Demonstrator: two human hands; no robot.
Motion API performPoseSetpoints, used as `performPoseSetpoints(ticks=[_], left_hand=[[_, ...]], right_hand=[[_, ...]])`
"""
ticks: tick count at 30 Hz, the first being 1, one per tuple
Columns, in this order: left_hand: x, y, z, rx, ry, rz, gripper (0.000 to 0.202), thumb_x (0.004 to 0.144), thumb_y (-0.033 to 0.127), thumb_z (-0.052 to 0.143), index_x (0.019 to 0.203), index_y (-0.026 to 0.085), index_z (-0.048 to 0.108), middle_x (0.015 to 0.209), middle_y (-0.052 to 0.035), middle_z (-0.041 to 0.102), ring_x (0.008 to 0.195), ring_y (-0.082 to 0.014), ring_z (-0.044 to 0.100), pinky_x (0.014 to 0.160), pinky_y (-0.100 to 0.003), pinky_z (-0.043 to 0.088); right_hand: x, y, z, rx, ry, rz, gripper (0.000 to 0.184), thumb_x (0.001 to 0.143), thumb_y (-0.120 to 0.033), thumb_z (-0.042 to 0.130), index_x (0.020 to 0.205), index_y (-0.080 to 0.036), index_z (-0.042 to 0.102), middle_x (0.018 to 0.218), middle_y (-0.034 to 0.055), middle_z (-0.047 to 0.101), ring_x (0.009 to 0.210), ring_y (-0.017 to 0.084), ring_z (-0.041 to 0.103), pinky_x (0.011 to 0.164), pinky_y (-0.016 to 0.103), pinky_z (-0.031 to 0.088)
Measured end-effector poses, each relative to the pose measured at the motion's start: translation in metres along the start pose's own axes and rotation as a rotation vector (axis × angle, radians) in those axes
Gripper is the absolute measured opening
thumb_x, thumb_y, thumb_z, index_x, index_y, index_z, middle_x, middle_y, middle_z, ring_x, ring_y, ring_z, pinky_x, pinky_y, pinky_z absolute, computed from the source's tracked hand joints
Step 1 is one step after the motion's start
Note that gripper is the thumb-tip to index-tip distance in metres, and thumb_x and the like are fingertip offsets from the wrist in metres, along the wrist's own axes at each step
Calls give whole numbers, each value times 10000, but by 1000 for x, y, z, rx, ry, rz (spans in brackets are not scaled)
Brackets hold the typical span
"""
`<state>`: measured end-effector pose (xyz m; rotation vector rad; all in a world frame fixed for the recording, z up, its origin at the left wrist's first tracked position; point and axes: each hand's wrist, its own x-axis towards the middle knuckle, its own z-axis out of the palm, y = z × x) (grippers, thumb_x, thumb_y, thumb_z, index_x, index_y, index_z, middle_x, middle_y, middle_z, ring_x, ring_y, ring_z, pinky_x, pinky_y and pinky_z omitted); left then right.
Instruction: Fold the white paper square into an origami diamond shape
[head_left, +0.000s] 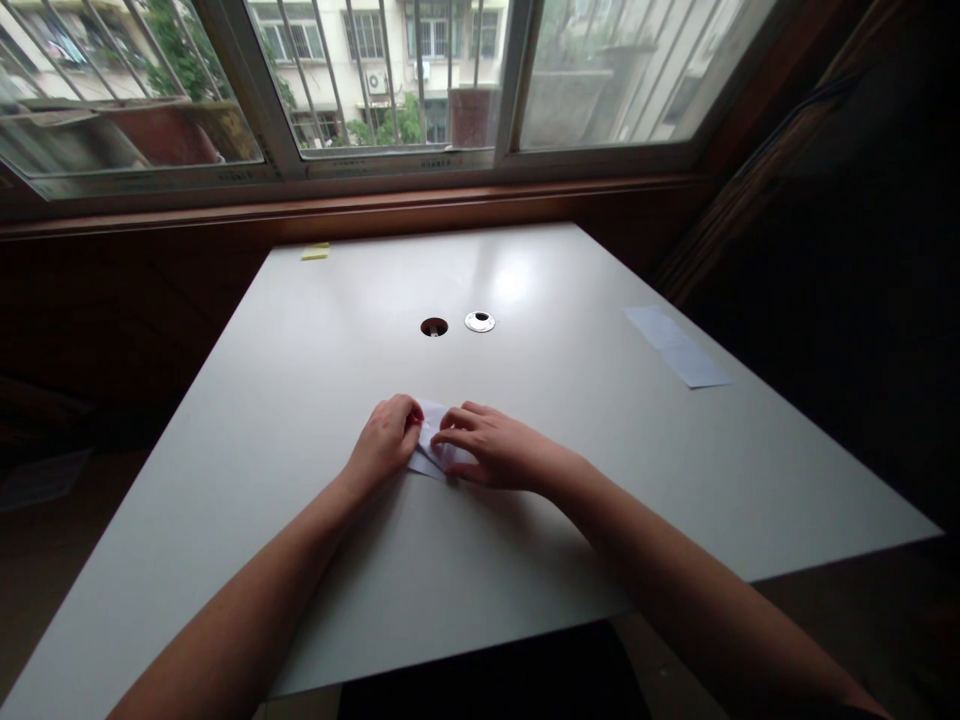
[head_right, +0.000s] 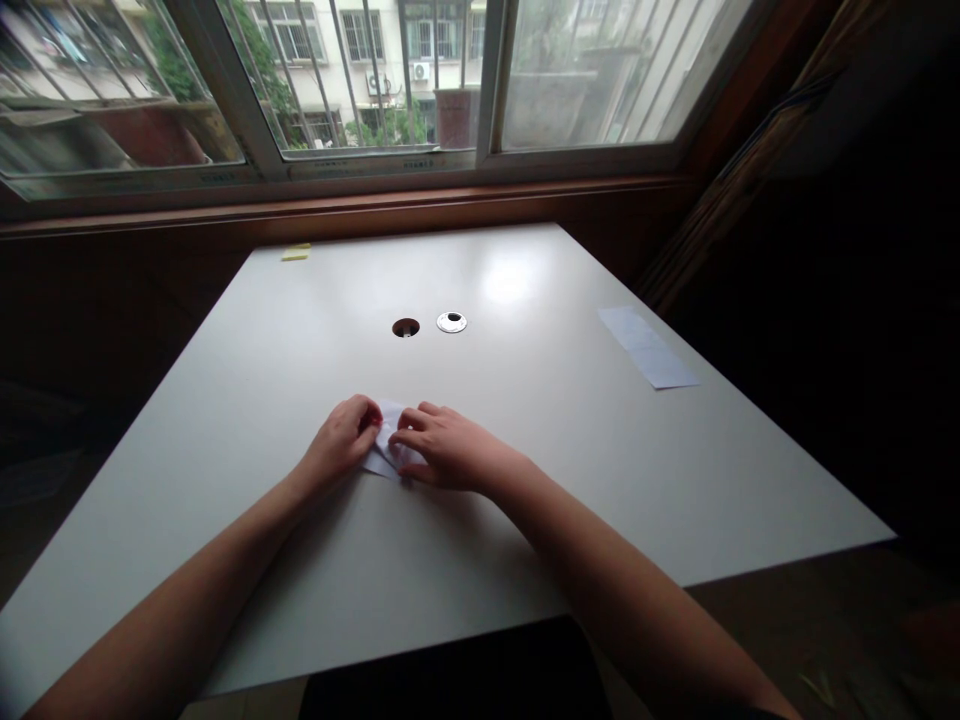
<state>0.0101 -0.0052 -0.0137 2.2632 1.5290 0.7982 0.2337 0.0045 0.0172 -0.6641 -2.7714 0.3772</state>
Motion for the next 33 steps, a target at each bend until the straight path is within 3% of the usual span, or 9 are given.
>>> performPoseSetpoints(ticks=[9, 14, 20, 27, 33], left_hand=[[-1, 0, 1, 23, 46, -32, 88, 845, 147, 489, 897, 207, 526, 830, -30, 592, 811, -209, 564, 807, -361, 459], [-2, 0, 1, 22, 45, -22, 104, 841, 132, 485, 901, 202, 534, 854, -36, 602, 829, -208, 571, 812, -359, 462], [-2, -4, 3, 36, 59, 12, 101, 848, 131, 492, 896, 194, 554, 847, -40, 593, 828, -207, 566, 808, -355, 463], [-2, -5, 0, 11, 64, 125, 113, 877, 146, 547, 941, 194, 626, 929, -44, 588, 872, -192, 573, 864, -372, 477], [0, -9, -2, 56, 55, 400, 144, 933, 203, 559, 1025, 222, 669, 1101, -66, 655, 1054, -210, 572, 933, -392, 493]], right_hand=[[-14, -21, 7, -82, 13, 73, 375, 975, -294, 467, 1338, -257, 553, 1326, 84, 575, 1140, 255, 516, 1006, 438, 416], [-20, -39, 19, -174, 35, 154, 479, 958, -413, 504, 1378, -184, 502, 1423, 143, 506, 1242, 337, 454, 1054, 558, 353], [-23, -39, 29, -220, 25, 175, 429, 972, -201, 441, 1400, -180, 474, 1466, 136, 471, 1284, 307, 452, 1066, 548, 348], [-28, -27, 16, -202, -59, 171, 496, 958, -183, 438, 1453, -219, 419, 1493, 100, 444, 1355, 268, 418, 1111, 527, 314], [-39, -4, 16, -166, -67, 130, 529, 942, -179, 458, 1465, -243, 408, 1498, 68, 439, 1376, 235, 409, 1147, 498, 272]])
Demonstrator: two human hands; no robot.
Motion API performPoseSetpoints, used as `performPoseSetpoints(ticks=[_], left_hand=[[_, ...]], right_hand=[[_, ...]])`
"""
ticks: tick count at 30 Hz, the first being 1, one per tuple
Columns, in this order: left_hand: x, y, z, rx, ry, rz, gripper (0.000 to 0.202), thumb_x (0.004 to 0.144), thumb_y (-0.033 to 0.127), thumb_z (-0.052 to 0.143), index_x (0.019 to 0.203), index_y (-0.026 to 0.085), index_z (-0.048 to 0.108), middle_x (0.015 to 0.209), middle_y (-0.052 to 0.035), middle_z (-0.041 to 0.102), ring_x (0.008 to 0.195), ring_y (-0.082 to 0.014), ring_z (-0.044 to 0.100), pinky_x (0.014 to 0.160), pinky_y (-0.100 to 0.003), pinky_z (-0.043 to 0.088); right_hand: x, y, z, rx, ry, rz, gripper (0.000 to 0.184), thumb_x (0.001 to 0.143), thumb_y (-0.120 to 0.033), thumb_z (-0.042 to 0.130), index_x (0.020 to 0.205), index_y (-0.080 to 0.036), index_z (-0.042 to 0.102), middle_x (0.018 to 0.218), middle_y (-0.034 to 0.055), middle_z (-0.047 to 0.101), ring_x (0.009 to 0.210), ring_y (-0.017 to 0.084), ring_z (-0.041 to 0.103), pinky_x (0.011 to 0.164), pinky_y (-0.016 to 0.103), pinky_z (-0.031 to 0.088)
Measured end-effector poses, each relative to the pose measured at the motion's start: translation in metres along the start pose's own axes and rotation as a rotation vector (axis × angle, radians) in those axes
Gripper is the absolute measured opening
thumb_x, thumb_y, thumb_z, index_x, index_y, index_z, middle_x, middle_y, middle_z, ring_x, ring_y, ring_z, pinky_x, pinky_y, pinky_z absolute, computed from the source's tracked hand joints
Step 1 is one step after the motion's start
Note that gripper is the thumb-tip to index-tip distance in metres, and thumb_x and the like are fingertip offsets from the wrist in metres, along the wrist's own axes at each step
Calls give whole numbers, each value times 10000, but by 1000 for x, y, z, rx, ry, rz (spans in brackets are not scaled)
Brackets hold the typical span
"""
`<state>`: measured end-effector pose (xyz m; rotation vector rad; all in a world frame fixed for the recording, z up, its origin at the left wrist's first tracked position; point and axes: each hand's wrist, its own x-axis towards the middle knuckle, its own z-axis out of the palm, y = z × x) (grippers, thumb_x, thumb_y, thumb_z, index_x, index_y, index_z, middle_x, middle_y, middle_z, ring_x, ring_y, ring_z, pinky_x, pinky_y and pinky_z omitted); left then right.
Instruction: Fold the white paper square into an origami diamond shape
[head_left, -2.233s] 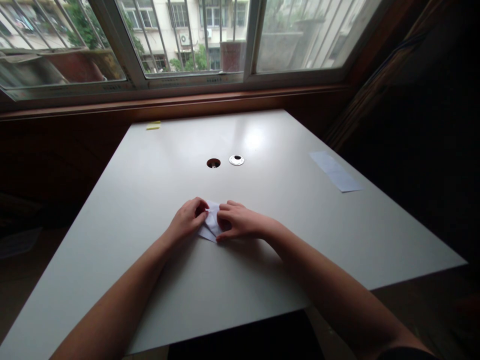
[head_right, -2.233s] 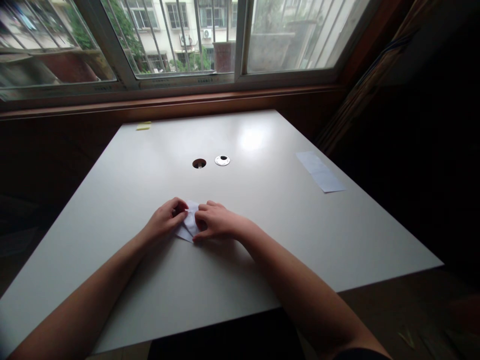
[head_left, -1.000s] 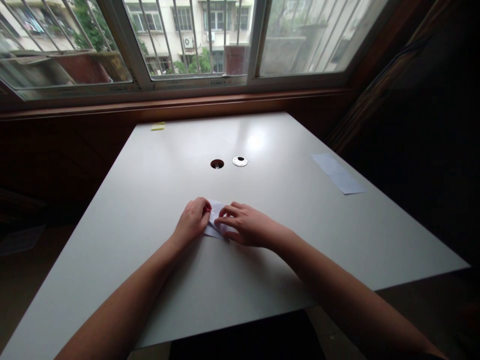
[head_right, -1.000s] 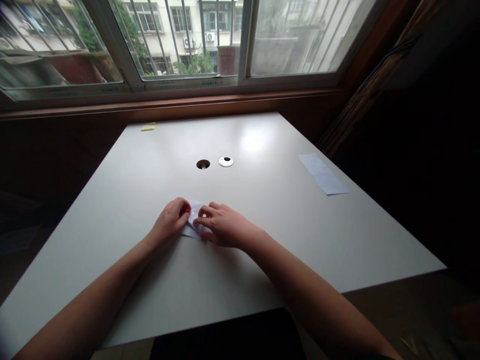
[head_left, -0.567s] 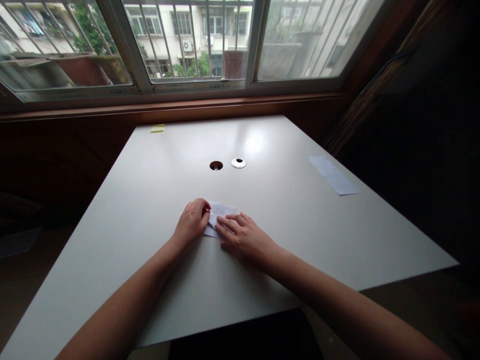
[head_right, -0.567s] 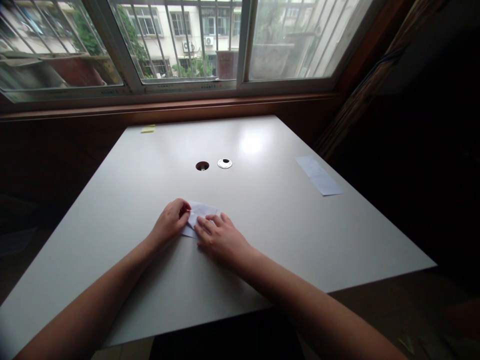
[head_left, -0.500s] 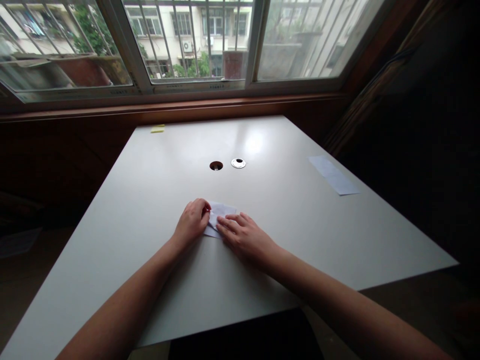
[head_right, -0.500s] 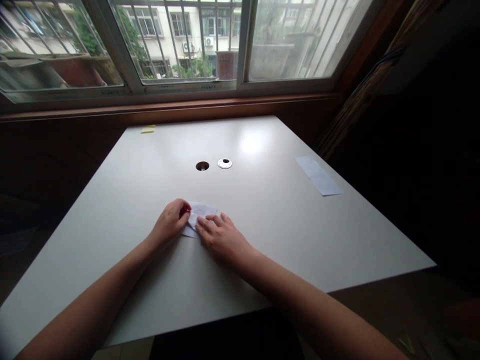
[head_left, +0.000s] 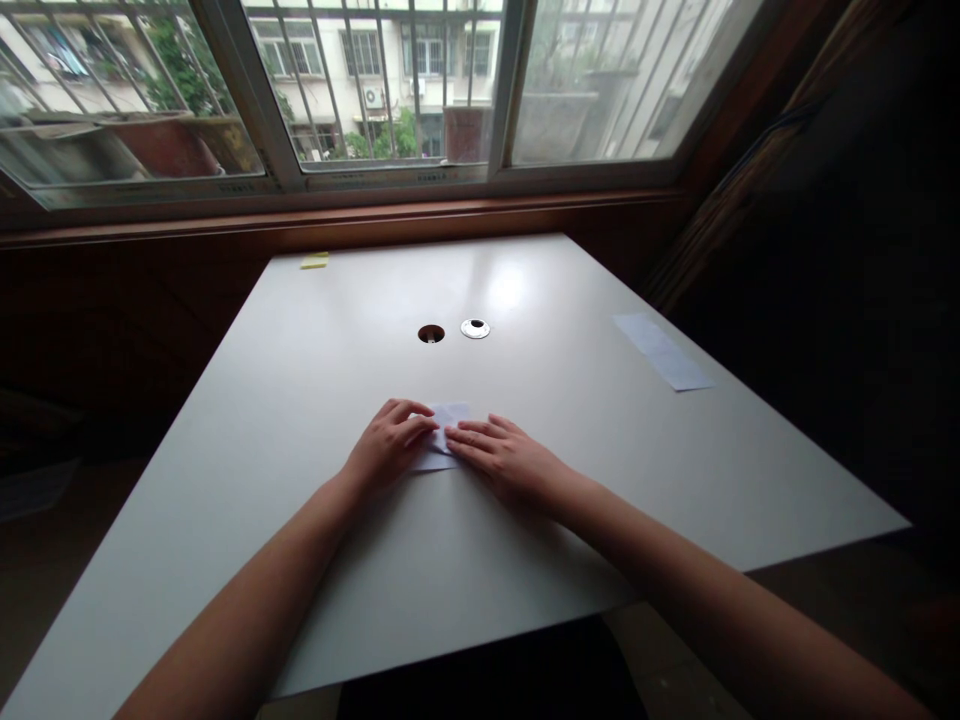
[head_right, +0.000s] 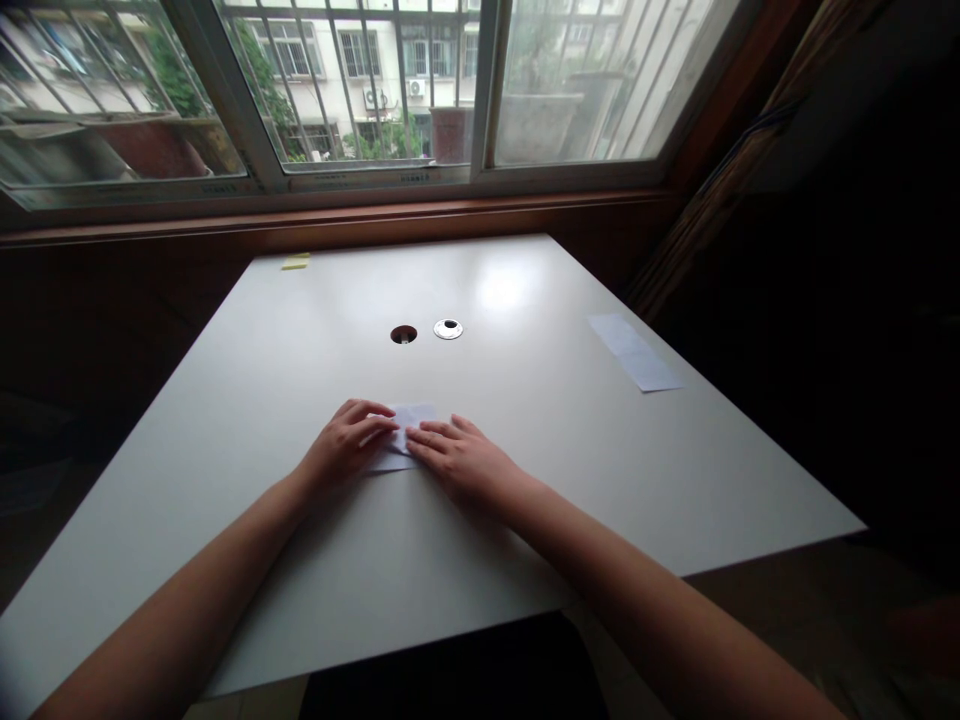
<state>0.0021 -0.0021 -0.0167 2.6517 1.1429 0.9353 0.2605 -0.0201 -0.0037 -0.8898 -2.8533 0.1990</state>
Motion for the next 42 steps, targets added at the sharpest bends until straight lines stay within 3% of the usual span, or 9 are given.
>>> performPoseSetpoints(ticks=[4, 7, 15, 30, 42], left_hand=[[1, -3, -2, 1, -95, 226, 235, 950, 188, 532, 1149, 229, 651, 1195, -68, 669, 1203, -210, 557, 1004, -388, 492], [1, -2, -3, 57, -152, 305, 305, 961, 198, 516, 1248, 236, 612, 1237, -62, 667, 1215, -209, 571, 1028, -389, 490], [-2, 6, 0, 207, -289, 278, 428, 989, 208, 457, 1415, 245, 467, 1431, -49, 527, 1320, -222, 502, 1123, -431, 412], [-2, 8, 4, 167, -234, 222, 376, 998, 297, 449, 1357, 235, 544, 1399, -53, 557, 1337, -221, 485, 1114, -417, 442], [-5, -13, -12, 99, -224, 205, 344, 962, 241, 492, 1285, 234, 610, 1317, -27, 628, 1288, -190, 539, 1098, -377, 470]], right_hand=[[-8, 19, 5, 20, 22, -50, 560, 929, -151, 455, 1474, -264, 390, 1484, 48, 459, 1372, 204, 420, 1155, 455, 272], [-12, 28, 6, 27, 49, -61, 563, 929, -147, 448, 1476, -268, 387, 1478, 45, 469, 1363, 192, 436, 1158, 437, 275], [-16, 35, 10, 20, 76, -59, 596, 908, -151, 473, 1481, -279, 375, 1479, 38, 465, 1360, 197, 445, 1151, 439, 298], [-17, 30, 6, 42, 98, -32, 515, 947, -168, 445, 1450, -275, 430, 1464, 45, 485, 1356, 188, 453, 1163, 434, 287], [-16, 29, 5, 53, 104, -34, 473, 976, -212, 437, 1443, -291, 440, 1457, 35, 493, 1353, 183, 458, 1162, 429, 294]])
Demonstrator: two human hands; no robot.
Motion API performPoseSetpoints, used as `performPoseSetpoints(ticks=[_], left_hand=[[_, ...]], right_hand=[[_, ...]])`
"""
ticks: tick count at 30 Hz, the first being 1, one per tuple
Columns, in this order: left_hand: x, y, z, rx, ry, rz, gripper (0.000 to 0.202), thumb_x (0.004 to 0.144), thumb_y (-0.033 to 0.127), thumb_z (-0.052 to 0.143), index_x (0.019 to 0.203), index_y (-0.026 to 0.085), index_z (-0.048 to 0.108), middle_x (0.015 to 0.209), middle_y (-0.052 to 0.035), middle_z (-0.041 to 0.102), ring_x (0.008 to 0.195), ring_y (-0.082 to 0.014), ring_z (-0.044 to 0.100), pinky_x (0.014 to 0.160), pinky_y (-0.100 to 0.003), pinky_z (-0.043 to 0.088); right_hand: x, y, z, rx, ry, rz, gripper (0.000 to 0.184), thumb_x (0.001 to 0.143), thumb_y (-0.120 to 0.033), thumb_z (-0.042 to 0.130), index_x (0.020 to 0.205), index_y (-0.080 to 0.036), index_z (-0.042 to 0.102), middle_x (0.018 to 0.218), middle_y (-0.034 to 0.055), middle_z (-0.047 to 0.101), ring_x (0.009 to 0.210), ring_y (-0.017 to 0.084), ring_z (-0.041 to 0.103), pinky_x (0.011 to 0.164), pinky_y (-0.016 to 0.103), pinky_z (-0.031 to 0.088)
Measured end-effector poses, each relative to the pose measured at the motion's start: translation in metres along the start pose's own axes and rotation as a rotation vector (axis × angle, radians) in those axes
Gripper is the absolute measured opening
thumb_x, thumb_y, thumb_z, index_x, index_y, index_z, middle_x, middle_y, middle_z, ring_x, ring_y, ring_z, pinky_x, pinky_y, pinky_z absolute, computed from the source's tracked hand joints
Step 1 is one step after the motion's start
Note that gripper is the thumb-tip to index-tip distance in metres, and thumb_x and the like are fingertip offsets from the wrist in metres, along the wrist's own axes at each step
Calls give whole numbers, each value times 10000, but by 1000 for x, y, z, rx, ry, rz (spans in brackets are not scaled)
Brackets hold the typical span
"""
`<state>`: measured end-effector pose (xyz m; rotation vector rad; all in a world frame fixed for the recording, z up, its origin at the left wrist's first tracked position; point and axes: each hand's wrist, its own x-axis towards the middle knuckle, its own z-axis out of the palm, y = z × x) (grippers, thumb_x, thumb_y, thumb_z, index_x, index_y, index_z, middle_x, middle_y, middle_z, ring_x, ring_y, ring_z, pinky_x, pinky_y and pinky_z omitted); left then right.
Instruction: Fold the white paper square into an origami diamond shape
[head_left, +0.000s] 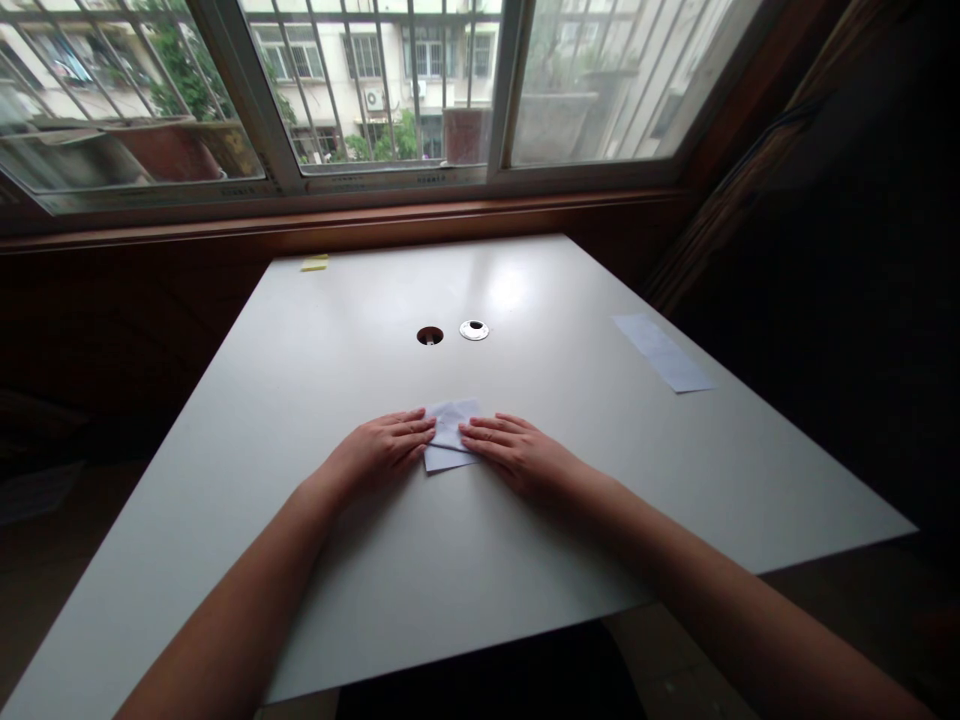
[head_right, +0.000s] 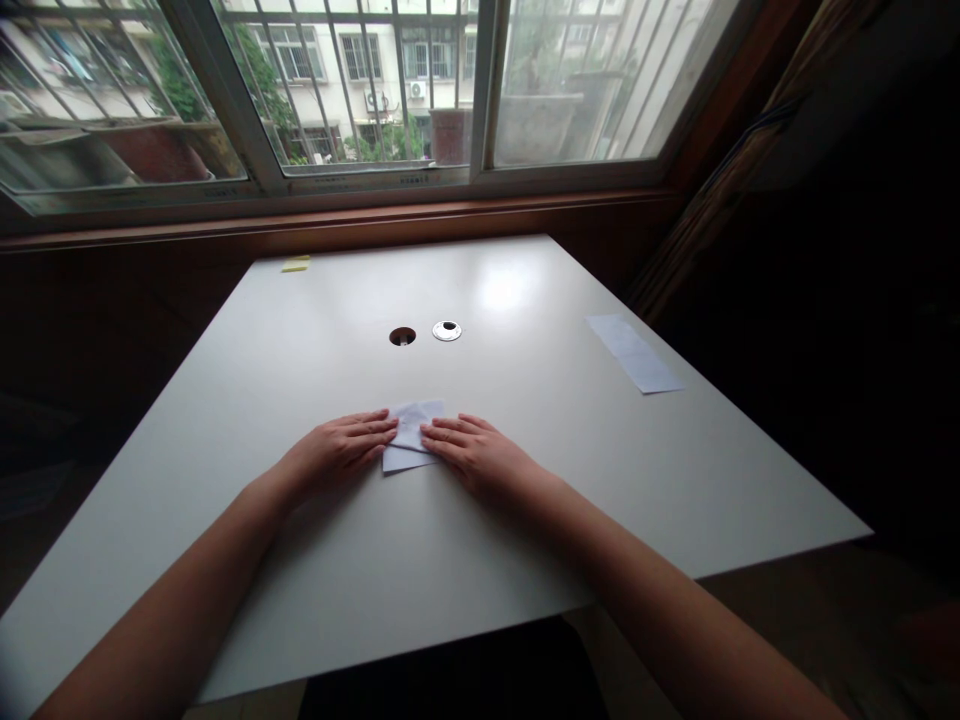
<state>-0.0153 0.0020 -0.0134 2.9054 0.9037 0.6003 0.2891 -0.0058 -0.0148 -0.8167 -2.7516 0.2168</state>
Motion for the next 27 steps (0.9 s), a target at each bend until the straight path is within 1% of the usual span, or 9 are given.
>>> performPoseSetpoints(ticks=[3, 5, 8, 10, 12, 15, 19, 24, 27], left_hand=[[-1, -3, -2, -7, 41, 11, 338, 960, 227, 493, 1276, 227, 611, 1292, -53, 645, 1244, -189, 578, 1056, -373, 505], [0, -1, -4, -7, 63, -11, 334, 957, 212, 497, 1271, 228, 610, 1266, -60, 660, 1209, -187, 603, 1030, -377, 525], [3, 8, -9, 2, 80, -33, 356, 952, 193, 509, 1298, 230, 588, 1268, -65, 656, 1204, -197, 600, 1027, -402, 524], [6, 16, -10, 3, 87, 12, 348, 949, 191, 514, 1286, 222, 597, 1295, -69, 639, 1227, -207, 582, 1038, -408, 514], [8, 23, -8, 18, 46, 74, 342, 956, 211, 515, 1286, 233, 599, 1324, -55, 621, 1225, -210, 583, 1056, -419, 499], [10, 28, -2, 33, -4, 112, 345, 973, 239, 497, 1307, 241, 585, 1313, -29, 632, 1234, -201, 578, 1079, -409, 479], [10, 28, 4, 55, 4, 81, 338, 978, 249, 486, 1298, 246, 595, 1299, -17, 641, 1229, -195, 583, 1060, -391, 491], [11, 30, 2, 69, 25, 50, 300, 965, 238, 494, 1224, 235, 645, 1250, -16, 673, 1174, -198, 618, 1018, -385, 516], [13, 33, 1, 70, 39, 37, 286, 962, 236, 494, 1197, 225, 657, 1224, -33, 686, 1151, -202, 625, 993, -386, 525]], right_hand=[[0, 0, 0, -1, 4, 0, 475, 976, -209, 437, 1445, -287, 439, 1451, 39, 501, 1348, 184, 464, 1162, 431, 296], [0, -1, 0, -1, 7, 3, 472, 978, -207, 435, 1442, -290, 443, 1449, 38, 503, 1351, 185, 460, 1160, 429, 298], [1, -1, 0, -1, 12, 7, 464, 978, -213, 438, 1434, -297, 454, 1450, 33, 502, 1350, 188, 462, 1156, 423, 304], [1, -2, 0, -2, 10, 10, 461, 980, -215, 437, 1434, -292, 455, 1453, 32, 498, 1352, 190, 458, 1157, 425, 300], [0, -2, 0, -6, 9, 11, 462, 976, -208, 435, 1432, -279, 459, 1455, 35, 496, 1357, 191, 452, 1158, 426, 299], [0, -1, 0, -12, 11, 3, 479, 960, -188, 447, 1433, -262, 458, 1453, 45, 499, 1361, 193, 446, 1155, 427, 304], [0, -1, 1, -11, 26, 1, 487, 950, -179, 468, 1429, -265, 465, 1438, 56, 517, 1356, 192, 453, 1152, 430, 311], [0, 0, 2, -6, 28, 9, 472, 958, -198, 466, 1423, -275, 472, 1444, 44, 511, 1359, 193, 449, 1150, 430, 314], [0, 0, 2, 0, 28, 12, 478, 952, -193, 474, 1422, -283, 473, 1444, 45, 511, 1358, 190, 450, 1149, 428, 314]])
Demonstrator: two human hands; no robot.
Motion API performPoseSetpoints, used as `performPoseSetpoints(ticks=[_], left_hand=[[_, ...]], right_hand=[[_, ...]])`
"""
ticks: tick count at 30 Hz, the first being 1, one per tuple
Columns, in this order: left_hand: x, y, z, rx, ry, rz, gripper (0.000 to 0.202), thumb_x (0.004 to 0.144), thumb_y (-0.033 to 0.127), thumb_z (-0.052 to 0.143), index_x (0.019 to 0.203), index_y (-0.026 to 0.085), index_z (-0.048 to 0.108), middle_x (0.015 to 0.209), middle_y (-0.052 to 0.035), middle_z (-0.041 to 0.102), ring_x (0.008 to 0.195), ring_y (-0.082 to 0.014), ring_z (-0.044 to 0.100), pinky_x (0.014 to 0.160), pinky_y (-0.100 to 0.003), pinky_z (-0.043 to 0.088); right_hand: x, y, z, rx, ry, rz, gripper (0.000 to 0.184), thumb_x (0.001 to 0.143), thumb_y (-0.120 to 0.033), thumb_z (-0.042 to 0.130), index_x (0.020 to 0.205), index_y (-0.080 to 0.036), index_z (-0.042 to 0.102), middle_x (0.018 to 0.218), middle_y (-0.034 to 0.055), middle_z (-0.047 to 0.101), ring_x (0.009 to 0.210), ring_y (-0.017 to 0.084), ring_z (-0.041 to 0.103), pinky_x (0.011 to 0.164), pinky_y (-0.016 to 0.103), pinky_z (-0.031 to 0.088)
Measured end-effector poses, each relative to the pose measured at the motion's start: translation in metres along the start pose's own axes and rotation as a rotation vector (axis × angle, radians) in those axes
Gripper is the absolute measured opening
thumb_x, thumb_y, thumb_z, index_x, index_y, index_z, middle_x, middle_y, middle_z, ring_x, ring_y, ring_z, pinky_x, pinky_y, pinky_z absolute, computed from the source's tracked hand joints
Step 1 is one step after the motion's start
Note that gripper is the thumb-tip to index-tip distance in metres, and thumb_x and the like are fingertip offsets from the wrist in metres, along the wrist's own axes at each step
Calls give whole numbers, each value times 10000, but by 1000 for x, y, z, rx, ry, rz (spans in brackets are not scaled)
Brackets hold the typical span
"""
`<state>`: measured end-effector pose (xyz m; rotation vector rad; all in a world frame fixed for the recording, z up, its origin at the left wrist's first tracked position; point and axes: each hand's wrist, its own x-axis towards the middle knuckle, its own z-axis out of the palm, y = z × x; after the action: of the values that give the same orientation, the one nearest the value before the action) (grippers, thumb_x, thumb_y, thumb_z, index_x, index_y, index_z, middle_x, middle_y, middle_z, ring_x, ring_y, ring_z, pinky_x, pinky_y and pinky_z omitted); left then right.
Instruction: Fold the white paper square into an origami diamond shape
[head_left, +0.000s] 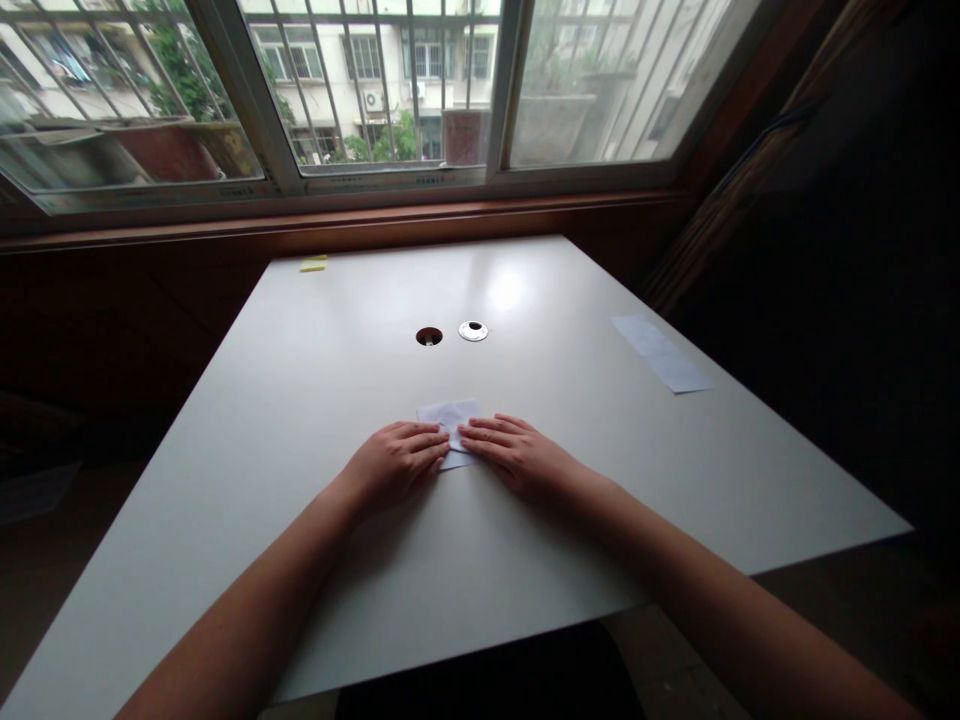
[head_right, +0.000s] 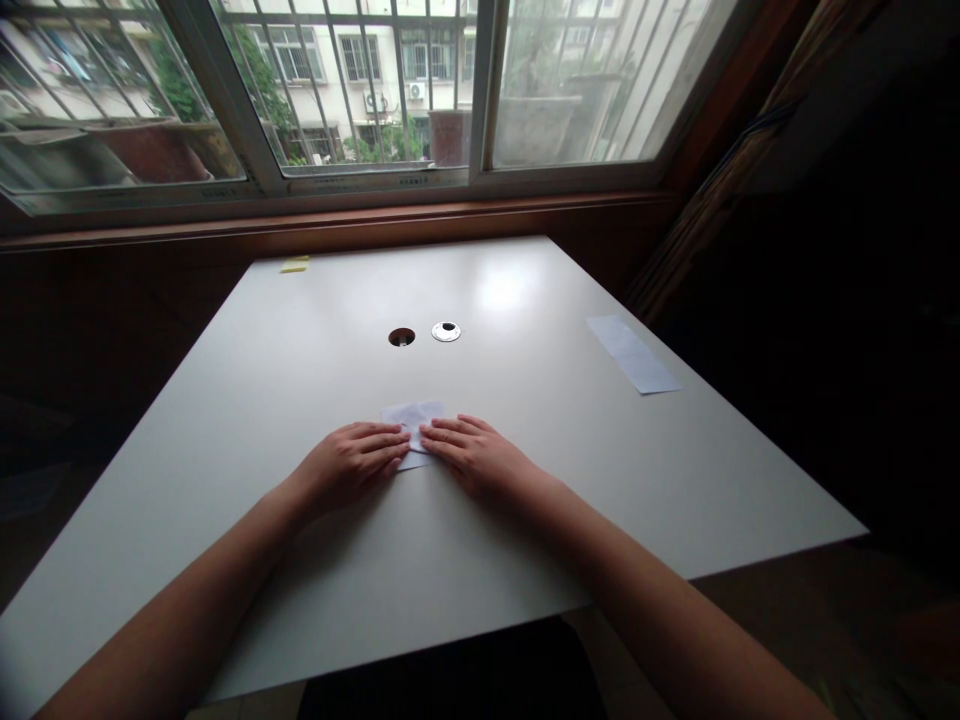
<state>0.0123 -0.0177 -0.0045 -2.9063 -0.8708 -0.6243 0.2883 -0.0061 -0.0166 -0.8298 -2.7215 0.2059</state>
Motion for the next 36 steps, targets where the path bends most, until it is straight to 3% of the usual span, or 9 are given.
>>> performPoseSetpoints(ticks=[9, 24, 32, 36], left_hand=[[4, 3, 5, 38, -2, 14, 314, 962, 233, 489, 1246, 188, 616, 1250, -78, 658, 1144, -232, 596, 976, -417, 531], [-2, -8, -4, 17, 38, -71, 242, 938, 209, 512, 1110, 205, 682, 1120, -58, 703, 989, -211, 613, 891, -390, 556], [1, -6, 3, 34, -2, -17, 333, 957, 247, 510, 1274, 208, 603, 1308, -60, 631, 1274, -254, 529, 1025, -437, 512], [1, -6, 7, 19, 2, 29, 349, 969, 248, 497, 1305, 198, 578, 1324, -68, 621, 1270, -238, 548, 1081, -440, 475]], right_hand=[[0, -2, -2, -8, -10, 5, 470, 966, -193, 446, 1428, -275, 464, 1444, 44, 510, 1361, 188, 446, 1154, 433, 305], [0, -3, -3, 14, -9, 14, 448, 982, -220, 436, 1422, -290, 471, 1448, 29, 505, 1358, 190, 451, 1158, 425, 299], [0, -3, -2, 1, -10, 12, 459, 971, -201, 440, 1423, -276, 473, 1446, 40, 508, 1340, 192, 471, 1158, 429, 296], [0, -3, -2, -3, -10, 9, 470, 962, -189, 444, 1424, -269, 472, 1451, 42, 502, 1353, 192, 456, 1160, 429, 292]])
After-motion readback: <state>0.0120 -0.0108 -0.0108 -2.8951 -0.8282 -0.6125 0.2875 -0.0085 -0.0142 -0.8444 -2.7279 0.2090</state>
